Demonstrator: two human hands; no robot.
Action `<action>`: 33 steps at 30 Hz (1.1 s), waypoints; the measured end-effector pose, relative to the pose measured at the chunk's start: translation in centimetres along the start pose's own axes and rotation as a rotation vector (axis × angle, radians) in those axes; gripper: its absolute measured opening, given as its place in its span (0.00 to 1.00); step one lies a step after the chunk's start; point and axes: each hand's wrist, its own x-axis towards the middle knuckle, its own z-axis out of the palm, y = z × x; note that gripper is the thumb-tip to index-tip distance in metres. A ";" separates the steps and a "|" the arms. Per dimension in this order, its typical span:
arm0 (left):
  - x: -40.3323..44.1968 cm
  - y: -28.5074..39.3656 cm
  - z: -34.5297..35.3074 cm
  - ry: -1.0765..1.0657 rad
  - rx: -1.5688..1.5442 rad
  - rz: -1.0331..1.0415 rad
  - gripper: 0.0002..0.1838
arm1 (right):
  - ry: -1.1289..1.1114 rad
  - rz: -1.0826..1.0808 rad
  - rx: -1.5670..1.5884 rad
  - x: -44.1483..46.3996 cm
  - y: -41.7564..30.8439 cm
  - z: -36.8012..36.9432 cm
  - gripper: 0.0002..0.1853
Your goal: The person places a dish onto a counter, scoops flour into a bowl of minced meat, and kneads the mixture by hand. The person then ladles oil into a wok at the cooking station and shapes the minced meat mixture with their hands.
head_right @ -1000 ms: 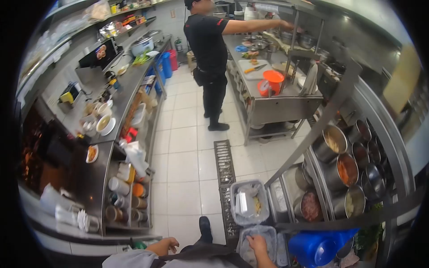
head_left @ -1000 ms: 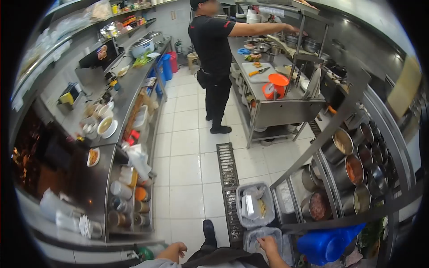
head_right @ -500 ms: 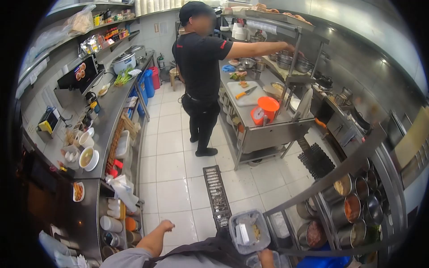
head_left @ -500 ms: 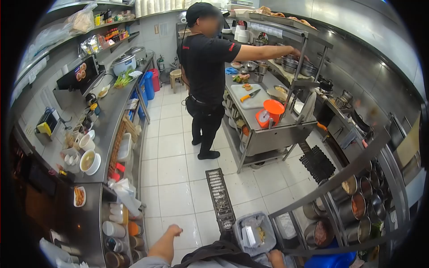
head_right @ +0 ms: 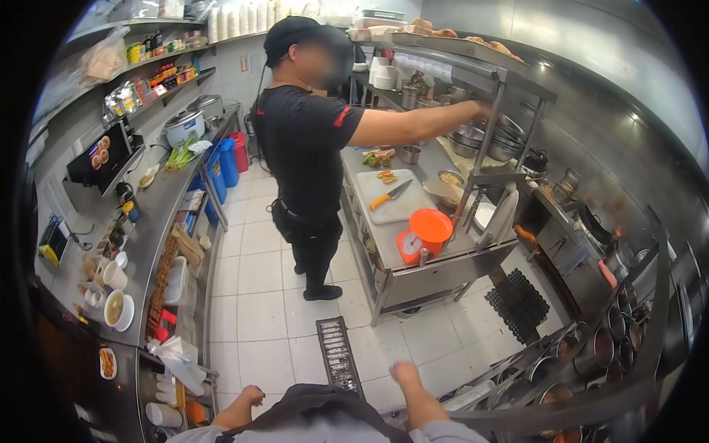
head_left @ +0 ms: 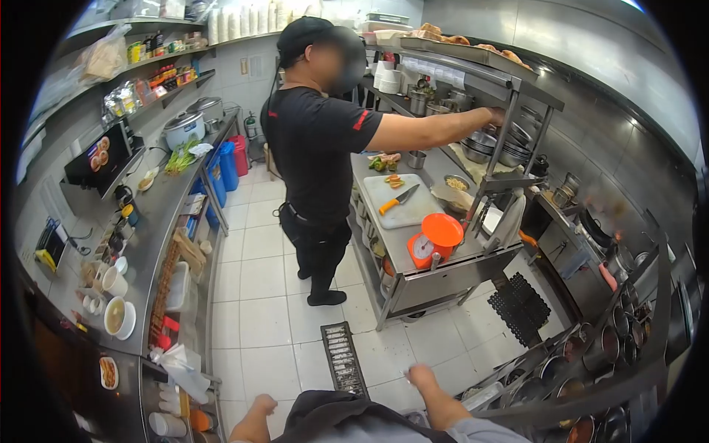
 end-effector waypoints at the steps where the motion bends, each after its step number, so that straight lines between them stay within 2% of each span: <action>1: -0.7 1.9 -1.6 0.098 -0.329 -0.002 0.12 | 0.142 -0.033 0.066 3.0 0.0 -2.9 0.20; 3: 0.4 5.1 -3.4 0.132 -0.421 0.044 0.13 | 0.353 0.032 0.297 6.5 -1.9 -10.0 0.19; 4: 1.1 6.3 -4.1 0.161 -0.522 0.077 0.14 | 0.364 0.034 0.304 7.3 -2.6 -12.7 0.19; 5: 1.9 7.8 -4.5 0.133 -0.448 0.088 0.15 | 0.407 0.034 0.442 7.8 -3.2 -15.3 0.19; 6: 3.2 9.3 -5.2 0.023 -0.281 0.093 0.16 | 0.450 0.036 0.581 8.4 -3.7 -16.7 0.19; 8: 6.8 11.3 -6.2 -0.256 0.253 0.380 0.16 | 0.432 0.075 0.590 9.4 -3.0 -16.3 0.19; 10: 6.4 14.0 -9.3 -0.341 0.261 0.468 0.18 | 0.419 0.141 0.463 9.0 -1.5 -12.1 0.20; 11: 6.8 15.5 -11.2 -0.346 0.219 0.388 0.18 | 0.425 0.170 0.348 8.8 0.3 -7.8 0.20; 12: 7.2 17.0 -12.6 -0.352 0.173 0.309 0.17 | 0.256 0.223 0.349 7.3 1.7 -3.9 0.25; 13: 7.9 18.1 -13.4 -0.361 0.126 0.228 0.17 | 0.160 0.234 0.116 5.7 3.7 1.4 0.23; 14: 8.5 19.4 -14.3 -0.366 0.077 0.148 0.17 | -0.094 0.310 0.137 2.4 3.4 2.6 0.24; 15: 9.2 20.9 -15.5 -0.364 0.026 0.070 0.17 | 0.175 0.025 -0.175 -0.2 5.9 9.4 0.22; 17: 11.7 23.2 -18.4 -0.192 0.065 0.168 0.20 | -0.010 0.309 0.155 -5.0 4.6 8.4 0.21; 18: 12.3 24.0 -20.0 -0.150 0.086 0.202 0.19 | -0.039 0.405 0.220 -6.6 4.1 7.8 0.21; 20: 14.1 26.5 -22.8 -0.123 0.282 0.237 0.18 | -0.058 0.532 0.295 -8.6 3.2 6.9 0.21; 21: 13.8 27.5 -24.0 -0.032 0.347 0.271 0.18 | -0.052 0.570 0.316 -8.8 2.7 6.1 0.21; 22: 14.4 28.9 -25.2 -0.035 0.346 0.276 0.18 | -0.042 0.605 0.334 -8.7 2.2 5.4 0.21; 24: 15.4 31.5 -26.9 0.080 0.725 0.516 0.19 | -0.018 0.657 0.363 -7.8 0.8 3.8 0.21; 27: 15.3 34.3 -26.6 0.032 0.779 0.595 0.20 | 0.055 0.693 0.436 -4.3 -1.6 0.5 0.21; 31: 15.2 36.0 -24.5 -0.073 0.764 0.561 0.18 | 0.157 0.708 0.587 1.2 -6.3 -5.6 0.22; 33: 14.2 35.3 -23.4 -0.255 0.378 0.433 0.16 | 0.192 0.689 0.575 3.6 -7.4 -6.6 0.22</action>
